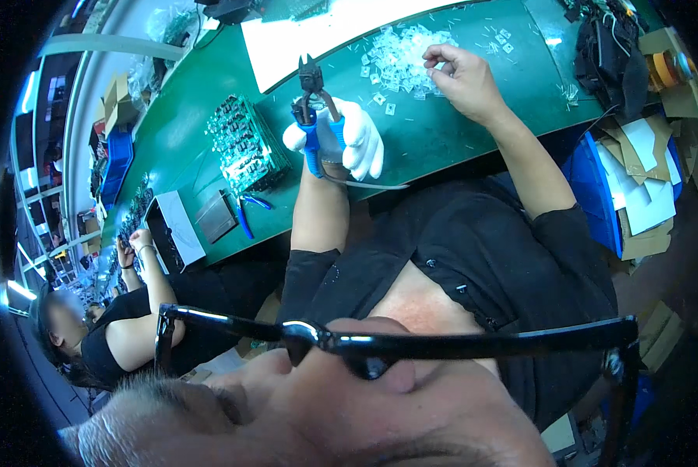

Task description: Assembling and processing electronic components on an industrial production line.

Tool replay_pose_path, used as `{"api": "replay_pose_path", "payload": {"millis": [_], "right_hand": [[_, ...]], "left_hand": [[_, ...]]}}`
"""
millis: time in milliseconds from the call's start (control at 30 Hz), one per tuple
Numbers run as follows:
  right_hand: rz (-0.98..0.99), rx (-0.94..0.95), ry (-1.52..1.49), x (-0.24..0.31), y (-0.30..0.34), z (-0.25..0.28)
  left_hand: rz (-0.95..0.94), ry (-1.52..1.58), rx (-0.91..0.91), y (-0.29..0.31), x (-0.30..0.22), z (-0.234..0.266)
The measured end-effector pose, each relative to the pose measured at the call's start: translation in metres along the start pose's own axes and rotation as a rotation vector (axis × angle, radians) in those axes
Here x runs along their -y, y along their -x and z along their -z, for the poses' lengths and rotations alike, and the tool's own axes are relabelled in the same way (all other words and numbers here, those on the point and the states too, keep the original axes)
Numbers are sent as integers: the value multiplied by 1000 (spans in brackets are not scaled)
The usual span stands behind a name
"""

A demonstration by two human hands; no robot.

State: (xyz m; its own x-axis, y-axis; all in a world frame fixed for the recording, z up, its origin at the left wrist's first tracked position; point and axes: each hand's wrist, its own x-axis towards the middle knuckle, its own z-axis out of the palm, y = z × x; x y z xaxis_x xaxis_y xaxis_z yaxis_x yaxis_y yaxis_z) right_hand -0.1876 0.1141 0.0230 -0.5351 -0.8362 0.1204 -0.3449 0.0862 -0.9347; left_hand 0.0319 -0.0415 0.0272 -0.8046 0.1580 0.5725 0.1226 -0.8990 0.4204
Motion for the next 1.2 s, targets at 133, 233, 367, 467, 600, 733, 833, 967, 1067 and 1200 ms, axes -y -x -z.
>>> {"api": "replay_pose_path", "payload": {"millis": [133, 233, 367, 467, 600, 733, 833, 967, 1067, 1200], "right_hand": [[77, 74, 184, 14, 14, -13], [144, 156, 248, 14, 25, -29], [315, 186, 368, 11, 28, -52], [352, 159, 395, 6, 26, -66], [359, 214, 418, -1, 23, -71], [341, 269, 384, 2, 23, -66], [430, 224, 330, 6, 24, -58], [225, 250, 125, 17, 24, -44], [47, 216, -138, 21, 20, -32], [-106, 107, -423, 28, 11, -17]], "left_hand": [[-48, -72, 167, -1, -15, -4], [-63, -128, 265, -2, -29, -6], [-79, -145, 237, 1, -33, -6], [-120, -75, 168, 4, -25, -5], [-142, -34, 151, 7, -22, 0], [-150, -24, 95, 19, -15, 5], [-141, -28, 40, 24, -15, 8], [-61, -83, -182, 25, -14, -2], [20, -83, -356, 17, -10, -5], [94, -141, -544, 2, -1, -6]]}}
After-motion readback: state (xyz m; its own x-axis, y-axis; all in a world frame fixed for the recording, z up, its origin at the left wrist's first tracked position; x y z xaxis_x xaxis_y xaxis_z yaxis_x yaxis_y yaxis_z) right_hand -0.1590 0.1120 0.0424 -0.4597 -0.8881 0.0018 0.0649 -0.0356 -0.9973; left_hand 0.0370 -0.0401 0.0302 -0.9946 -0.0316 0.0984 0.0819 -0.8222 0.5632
